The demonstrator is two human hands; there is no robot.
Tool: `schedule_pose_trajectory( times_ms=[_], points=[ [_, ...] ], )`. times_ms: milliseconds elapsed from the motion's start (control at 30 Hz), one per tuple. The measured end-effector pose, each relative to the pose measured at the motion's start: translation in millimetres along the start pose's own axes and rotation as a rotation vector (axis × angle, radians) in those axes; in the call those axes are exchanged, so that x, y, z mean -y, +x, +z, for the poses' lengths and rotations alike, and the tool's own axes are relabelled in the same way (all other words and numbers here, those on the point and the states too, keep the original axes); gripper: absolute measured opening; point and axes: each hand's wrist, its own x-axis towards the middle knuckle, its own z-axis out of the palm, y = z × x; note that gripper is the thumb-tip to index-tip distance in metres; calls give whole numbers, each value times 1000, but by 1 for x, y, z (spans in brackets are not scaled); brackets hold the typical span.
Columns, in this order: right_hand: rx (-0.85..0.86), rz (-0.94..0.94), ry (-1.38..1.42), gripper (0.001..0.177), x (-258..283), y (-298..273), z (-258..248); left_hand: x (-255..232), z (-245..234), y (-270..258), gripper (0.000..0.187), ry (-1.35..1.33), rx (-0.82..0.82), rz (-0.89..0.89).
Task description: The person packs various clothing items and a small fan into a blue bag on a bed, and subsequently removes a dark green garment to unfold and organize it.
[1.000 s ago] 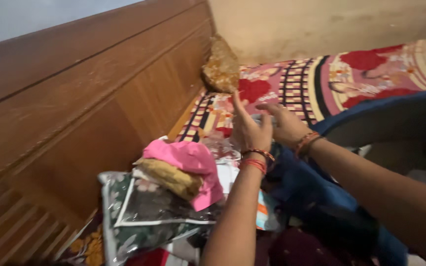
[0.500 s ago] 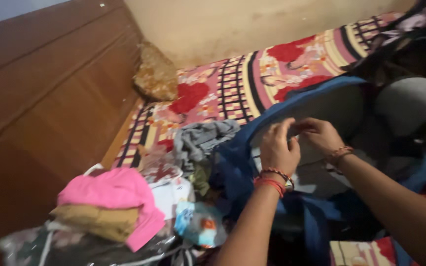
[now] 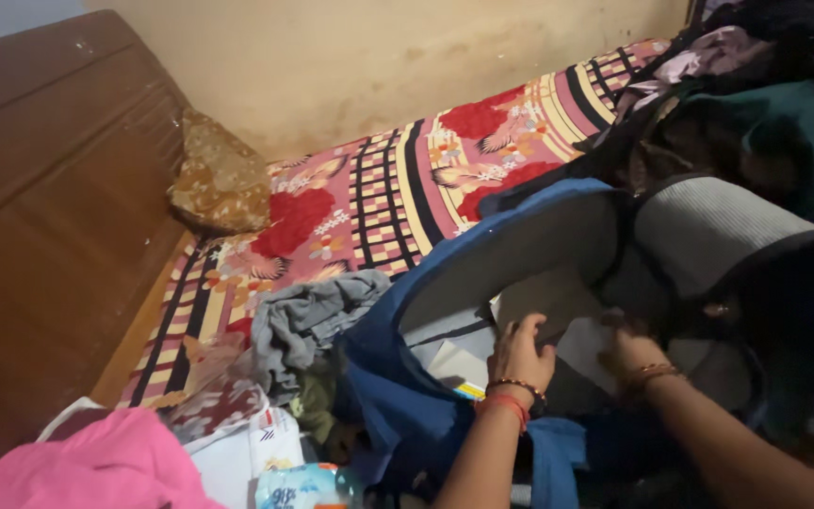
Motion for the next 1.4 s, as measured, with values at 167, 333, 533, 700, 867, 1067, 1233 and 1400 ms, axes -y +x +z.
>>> schedule_pose_trajectory(
  times_ms=[167,333,533,700,867,1067,1233,1400],
  points=[
    [7,-162,-399,104,6,-1,21,10,14,2,47,40,75,-156],
    [168,-22,-228,94,15,-14,16,17,25,-2,49,39,89,-173],
    [201,-53,-309,85,2,28,55,33,36,-9,49,0,70,-231],
    [162,-141,-263,62,-8,63,69,49,49,-15,49,-68,27,-230],
    [189,-50,400,46,21,12,10,64,66,-1,59,-256,-125,-131],
    [298,-367,1127,33,80,-38,-83,-7,13,11,90,-465,-151,-128],
    [433,-531,1338,27,117,-80,-141,-61,-25,22,64,-663,-144,-51],
    [372,-559,1450,35,146,-122,-192,-82,-52,37,58,-581,-416,169]
  ],
)
